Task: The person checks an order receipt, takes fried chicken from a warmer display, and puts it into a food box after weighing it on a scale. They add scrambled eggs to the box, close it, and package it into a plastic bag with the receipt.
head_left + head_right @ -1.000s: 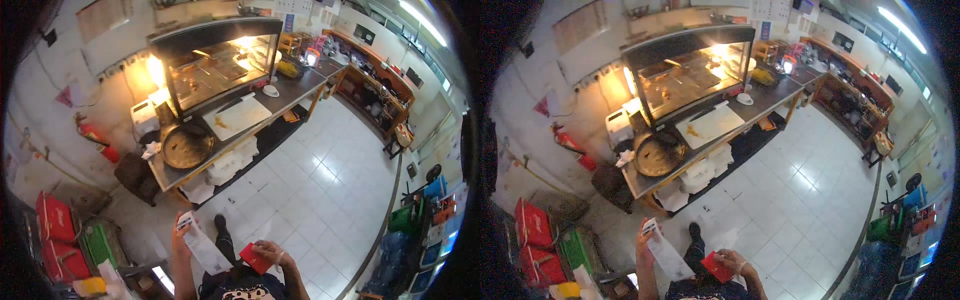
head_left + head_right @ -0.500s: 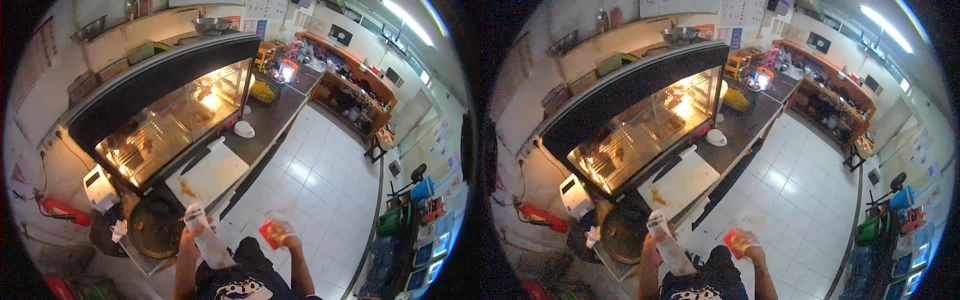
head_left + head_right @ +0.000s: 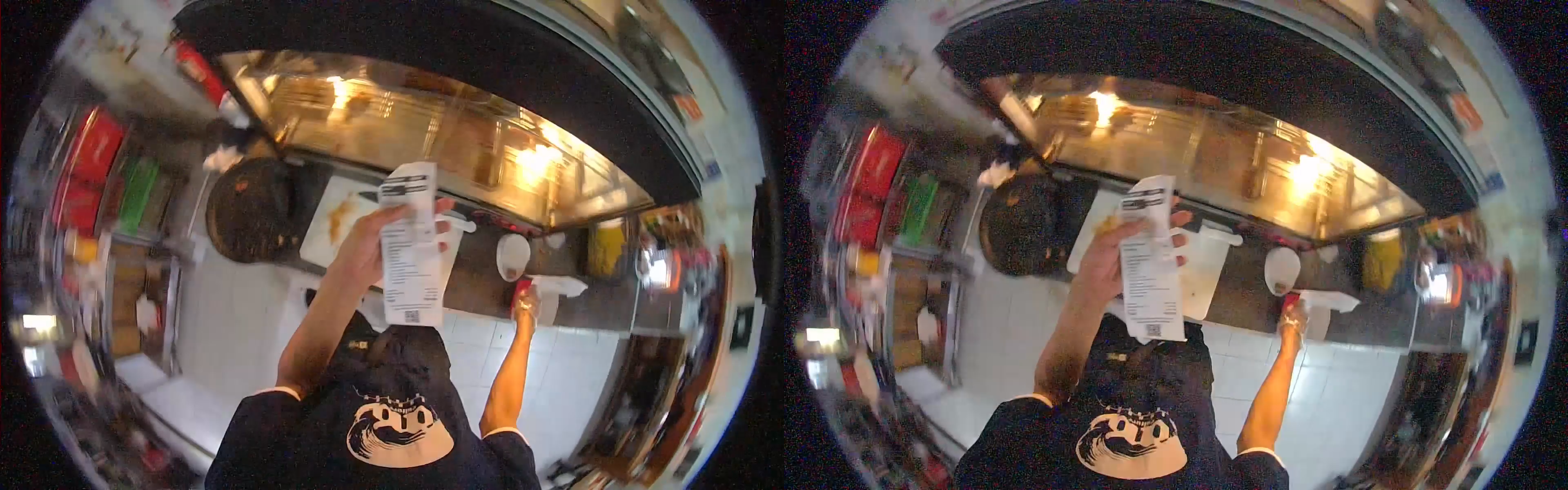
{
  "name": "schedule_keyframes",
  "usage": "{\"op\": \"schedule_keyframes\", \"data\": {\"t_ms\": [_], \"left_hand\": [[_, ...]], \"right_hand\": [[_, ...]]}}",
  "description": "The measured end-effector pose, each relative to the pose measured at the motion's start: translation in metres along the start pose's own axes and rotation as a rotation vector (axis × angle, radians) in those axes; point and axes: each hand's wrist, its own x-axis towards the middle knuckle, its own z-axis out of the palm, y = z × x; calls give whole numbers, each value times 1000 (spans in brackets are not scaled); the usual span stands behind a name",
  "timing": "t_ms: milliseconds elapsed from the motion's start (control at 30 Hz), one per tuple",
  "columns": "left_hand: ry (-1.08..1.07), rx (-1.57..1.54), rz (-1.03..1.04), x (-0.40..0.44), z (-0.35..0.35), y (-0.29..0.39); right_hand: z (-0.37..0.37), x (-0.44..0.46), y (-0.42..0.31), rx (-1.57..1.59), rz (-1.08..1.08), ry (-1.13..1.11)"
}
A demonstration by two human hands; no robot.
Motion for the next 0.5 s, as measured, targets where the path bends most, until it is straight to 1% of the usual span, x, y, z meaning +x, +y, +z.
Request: {"op": "schedule_keyframes", "data": {"t_ms": [33, 67, 100, 133, 167, 200, 233, 300, 333, 400, 433, 500], "left_hand": [[-37, 36, 34, 5, 9, -7], [-14, 28, 88, -2, 13, -12], [-6, 24, 116, -11, 20, -12], [8, 25, 132, -10, 25, -16], [5, 26, 156, -11, 27, -17], [22, 31, 175, -10, 29, -21], [10, 22, 189, -8, 31, -25], [15, 19, 207, -5, 41, -33], [1, 8, 215, -6, 44, -35], [-14, -2, 216, -8, 53, -39], [5, 12, 213, -9, 58, -40], [9, 34, 195, -10, 63, -42]], "right_hand": [[28, 29, 40, -169, -218, -34], [57, 54, 73, -335, -439, -49], [17, 31, 35, -277, -366, -167], [-5, 25, 11, -277, -406, -185], [-29, 12, -20, -218, -237, -171], [-39, 9, -34, -158, -58, -160], [-39, 15, -32, -154, -73, -170], [-46, 19, -22, -51, 44, -346], [-49, 18, -19, -52, 42, -351], [-75, 4, -29, -175, -242, -13], [-97, -5, -44, -171, -235, -10], [-135, -20, -74, -13, -218, -22]]}}
